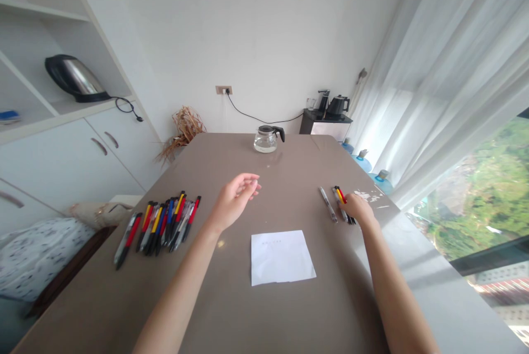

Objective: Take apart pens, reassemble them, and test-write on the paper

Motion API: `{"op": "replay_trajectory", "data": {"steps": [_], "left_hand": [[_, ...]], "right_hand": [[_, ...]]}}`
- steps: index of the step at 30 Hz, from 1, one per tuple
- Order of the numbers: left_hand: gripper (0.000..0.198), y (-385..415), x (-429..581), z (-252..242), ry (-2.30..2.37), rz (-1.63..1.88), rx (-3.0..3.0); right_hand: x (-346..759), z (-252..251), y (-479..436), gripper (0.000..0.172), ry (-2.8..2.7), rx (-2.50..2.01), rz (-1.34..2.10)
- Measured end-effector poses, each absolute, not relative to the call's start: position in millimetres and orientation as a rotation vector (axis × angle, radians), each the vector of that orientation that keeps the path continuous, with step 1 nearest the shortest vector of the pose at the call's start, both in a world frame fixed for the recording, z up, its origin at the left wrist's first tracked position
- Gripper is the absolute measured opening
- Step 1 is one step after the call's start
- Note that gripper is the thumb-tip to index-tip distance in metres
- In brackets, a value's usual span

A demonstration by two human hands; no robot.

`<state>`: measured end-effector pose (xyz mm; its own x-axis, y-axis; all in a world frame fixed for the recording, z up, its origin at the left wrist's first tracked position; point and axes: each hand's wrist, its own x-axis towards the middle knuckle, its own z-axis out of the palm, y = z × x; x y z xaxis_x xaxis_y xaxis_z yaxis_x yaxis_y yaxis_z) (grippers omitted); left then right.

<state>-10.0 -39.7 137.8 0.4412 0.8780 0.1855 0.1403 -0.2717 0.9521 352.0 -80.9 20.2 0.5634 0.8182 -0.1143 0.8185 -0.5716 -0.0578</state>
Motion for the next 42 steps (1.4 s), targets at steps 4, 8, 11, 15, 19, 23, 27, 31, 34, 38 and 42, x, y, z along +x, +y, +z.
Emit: {"op": "replay_trajectory", "data": {"steps": [4, 8, 11, 15, 19, 23, 27, 31, 34, 38, 42], "left_hand": [[0.040, -40, -11, 138, 0.885, 0.932, 1.710], [0.040, -40, -11, 138, 0.876, 0.939, 1.710], [0.041, -39, -11, 138, 0.875, 0.944, 1.707], [0.041, -39, -11, 137, 0.881, 0.938, 1.712], [0.041, -40, -12, 138, 0.883, 0.937, 1.715], [0.041, -40, -12, 138, 0.880, 0.937, 1.714], [0.041, -39, -12, 138, 0.876, 0.942, 1.709], [0.040, -39, -12, 138, 0.874, 0.931, 1.715], [0.039, -39, -13, 138, 0.876, 0.927, 1.724], [0.039, -38, -13, 138, 0.878, 0.923, 1.728], [0.039, -38, -13, 138, 0.881, 0.918, 1.724]], "right_hand": [[351, 19, -78, 0.025, 1.429, 2.754, -0.165], [348, 23, -79, 0.025, 1.415, 2.770, -0.161], [345, 28, -82, 0.024, 1.415, 2.793, -0.182], [340, 34, -85, 0.024, 1.453, 2.816, -0.192], [334, 37, -87, 0.023, 1.454, 2.833, -0.170], [335, 37, -87, 0.023, 1.446, 2.837, -0.174], [339, 32, -83, 0.028, 1.432, 2.854, -0.142], [332, 24, -75, 0.033, 1.536, 2.875, -0.026], [320, 17, -69, 0.035, 1.596, 2.846, -0.041], [308, 11, -63, 0.030, 1.521, 2.831, -0.082], [309, 14, -64, 0.023, 1.481, 2.884, -0.116]]}}
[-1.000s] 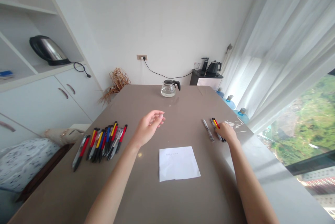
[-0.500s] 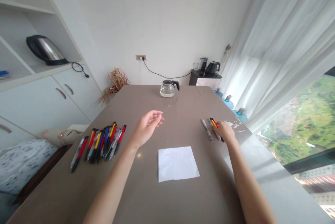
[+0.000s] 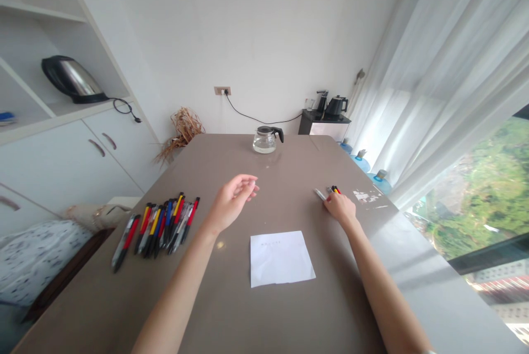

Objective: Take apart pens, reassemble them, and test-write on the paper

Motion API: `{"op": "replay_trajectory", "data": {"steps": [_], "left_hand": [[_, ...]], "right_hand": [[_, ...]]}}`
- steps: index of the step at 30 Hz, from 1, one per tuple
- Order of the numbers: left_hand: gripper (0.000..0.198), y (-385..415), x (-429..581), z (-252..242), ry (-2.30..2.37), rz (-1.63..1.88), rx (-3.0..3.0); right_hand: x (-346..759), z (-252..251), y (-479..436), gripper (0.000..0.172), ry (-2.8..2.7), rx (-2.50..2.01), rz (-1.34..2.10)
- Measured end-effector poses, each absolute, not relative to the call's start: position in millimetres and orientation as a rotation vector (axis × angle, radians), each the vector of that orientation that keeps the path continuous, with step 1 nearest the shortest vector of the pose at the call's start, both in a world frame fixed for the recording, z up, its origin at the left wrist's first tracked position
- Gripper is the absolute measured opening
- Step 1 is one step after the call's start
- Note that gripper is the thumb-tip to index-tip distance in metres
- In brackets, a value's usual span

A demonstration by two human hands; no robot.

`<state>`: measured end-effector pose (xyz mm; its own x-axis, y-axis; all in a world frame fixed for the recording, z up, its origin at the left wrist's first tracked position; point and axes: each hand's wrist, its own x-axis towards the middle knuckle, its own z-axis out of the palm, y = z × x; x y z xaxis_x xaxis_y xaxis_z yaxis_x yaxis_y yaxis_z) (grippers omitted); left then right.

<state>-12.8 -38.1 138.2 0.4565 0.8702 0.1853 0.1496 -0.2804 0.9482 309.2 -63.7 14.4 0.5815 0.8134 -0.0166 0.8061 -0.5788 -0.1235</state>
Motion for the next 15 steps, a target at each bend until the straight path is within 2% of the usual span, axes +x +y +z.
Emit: {"op": "replay_trajectory", "data": {"steps": [6, 11, 15], "left_hand": [[0.039, -38, -13, 138, 0.887, 0.921, 1.725], [0.038, -38, -13, 138, 0.890, 0.919, 1.732], [0.038, -37, -13, 137, 0.891, 0.922, 1.732]], "right_hand": [[329, 38, -76, 0.028, -1.334, -2.250, 0.259], [339, 55, -91, 0.037, -1.264, -1.817, 0.638], [341, 55, -94, 0.032, -1.299, -1.788, 0.688]]}}
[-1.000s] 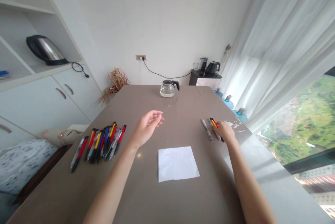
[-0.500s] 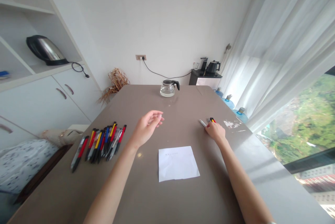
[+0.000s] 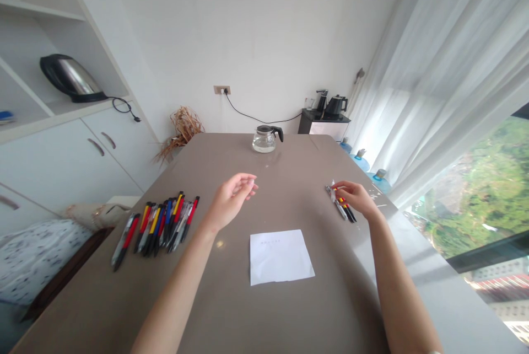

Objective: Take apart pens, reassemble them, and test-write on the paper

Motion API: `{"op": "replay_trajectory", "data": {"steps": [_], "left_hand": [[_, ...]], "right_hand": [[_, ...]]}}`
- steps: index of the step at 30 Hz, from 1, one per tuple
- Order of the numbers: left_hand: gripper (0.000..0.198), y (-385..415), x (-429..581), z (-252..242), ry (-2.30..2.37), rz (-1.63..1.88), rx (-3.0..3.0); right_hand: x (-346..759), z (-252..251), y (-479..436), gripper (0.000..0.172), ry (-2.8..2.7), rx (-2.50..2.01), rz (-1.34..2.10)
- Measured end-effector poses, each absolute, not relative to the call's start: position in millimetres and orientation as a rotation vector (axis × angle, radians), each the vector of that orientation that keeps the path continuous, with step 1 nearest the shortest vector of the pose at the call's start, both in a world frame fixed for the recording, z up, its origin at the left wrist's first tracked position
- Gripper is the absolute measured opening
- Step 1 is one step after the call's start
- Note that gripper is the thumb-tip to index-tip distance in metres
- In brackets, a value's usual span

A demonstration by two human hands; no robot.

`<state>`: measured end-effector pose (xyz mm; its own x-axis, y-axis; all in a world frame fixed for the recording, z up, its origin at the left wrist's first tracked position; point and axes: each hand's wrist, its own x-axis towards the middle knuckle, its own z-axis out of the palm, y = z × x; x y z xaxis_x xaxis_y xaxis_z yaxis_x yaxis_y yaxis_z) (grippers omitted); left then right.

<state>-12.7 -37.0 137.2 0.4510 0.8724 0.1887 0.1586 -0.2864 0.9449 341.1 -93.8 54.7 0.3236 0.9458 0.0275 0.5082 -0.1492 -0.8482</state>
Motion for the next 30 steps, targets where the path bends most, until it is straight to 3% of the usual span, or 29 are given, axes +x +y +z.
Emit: {"op": "replay_trajectory", "data": {"steps": [10, 22, 30], "left_hand": [[0.038, -34, -16, 137, 0.902, 0.925, 1.727], [0.039, -26, -26, 138, 0.956, 0.939, 1.748], [0.043, -4, -61, 134, 1.240, 0.960, 1.886]], "right_hand": [[350, 21, -75, 0.023, -1.567, -2.356, 0.138], [340, 7, -69, 0.013, -1.541, -2.640, 0.006], [331, 9, -68, 0.018, -1.435, -2.745, -0.075]]}}
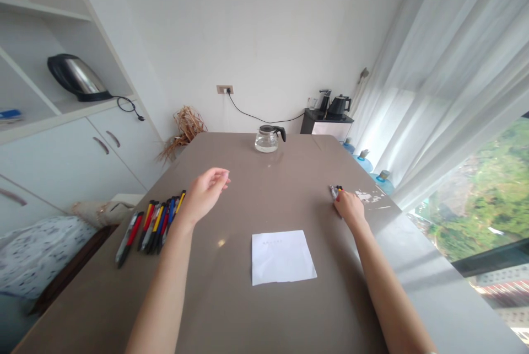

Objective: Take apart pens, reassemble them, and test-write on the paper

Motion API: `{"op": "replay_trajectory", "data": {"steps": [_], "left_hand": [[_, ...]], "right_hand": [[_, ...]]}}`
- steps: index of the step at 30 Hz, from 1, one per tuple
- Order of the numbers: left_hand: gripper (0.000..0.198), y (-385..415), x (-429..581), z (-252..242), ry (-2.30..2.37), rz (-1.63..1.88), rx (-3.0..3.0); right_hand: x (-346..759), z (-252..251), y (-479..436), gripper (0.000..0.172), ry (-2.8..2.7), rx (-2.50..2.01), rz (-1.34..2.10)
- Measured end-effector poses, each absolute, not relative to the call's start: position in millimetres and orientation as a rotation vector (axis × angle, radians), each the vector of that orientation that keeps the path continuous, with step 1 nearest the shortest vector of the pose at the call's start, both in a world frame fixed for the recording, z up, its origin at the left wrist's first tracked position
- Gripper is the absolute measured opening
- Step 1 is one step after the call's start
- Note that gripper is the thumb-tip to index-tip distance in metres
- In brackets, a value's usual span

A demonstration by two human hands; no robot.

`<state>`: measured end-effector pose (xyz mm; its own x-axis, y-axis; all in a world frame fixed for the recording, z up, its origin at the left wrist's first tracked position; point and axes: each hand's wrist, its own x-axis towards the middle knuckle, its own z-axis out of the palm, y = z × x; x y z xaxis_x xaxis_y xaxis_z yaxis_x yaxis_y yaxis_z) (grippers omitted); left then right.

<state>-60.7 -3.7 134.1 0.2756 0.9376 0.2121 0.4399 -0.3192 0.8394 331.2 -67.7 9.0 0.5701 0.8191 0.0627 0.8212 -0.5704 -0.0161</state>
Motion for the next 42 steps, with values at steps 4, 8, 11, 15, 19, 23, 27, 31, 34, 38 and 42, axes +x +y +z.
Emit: {"op": "replay_trajectory", "data": {"steps": [4, 8, 11, 15, 19, 23, 27, 31, 34, 38, 42], "left_hand": [[0.038, 14, -92, 127, 1.651, 0.749, 2.104], [0.034, 30, -120, 116, 1.956, 0.371, 2.182], [0.033, 38, -132, 106, 2.043, 0.170, 2.141], [0.031, 45, -138, 96, 2.076, 0.061, 2.090], [0.030, 54, -138, 87, 2.165, 0.002, 2.014], [0.029, 63, -135, 70, 2.175, -0.007, 1.994], [0.032, 71, -134, 52, 2.241, 0.036, 2.013], [0.037, 76, -132, 37, 2.274, 0.058, 2.028], [0.039, 76, -128, 30, 2.287, 0.075, 2.065], [0.042, 73, -122, 25, 2.311, 0.094, 2.136], [0.042, 71, -117, 22, 2.310, 0.119, 2.201]], "right_hand": [[328, 13, -69, 0.018, -1.434, -2.737, -0.044], [325, 15, -68, 0.019, -1.444, -2.746, -0.019], [325, 15, -67, 0.020, -1.450, -2.761, -0.002], [325, 14, -67, 0.020, -1.459, -2.754, -0.012], [325, 14, -68, 0.020, -1.448, -2.721, -0.038], [323, 18, -68, 0.024, -1.431, -2.683, -0.040], [322, 22, -68, 0.027, -1.437, -2.647, -0.049], [321, 24, -69, 0.029, -1.433, -2.634, -0.046], [320, 25, -70, 0.030, -1.434, -2.625, -0.049], [320, 26, -70, 0.031, -1.430, -2.616, -0.036], [320, 27, -70, 0.033, -1.431, -2.608, -0.025]]}}
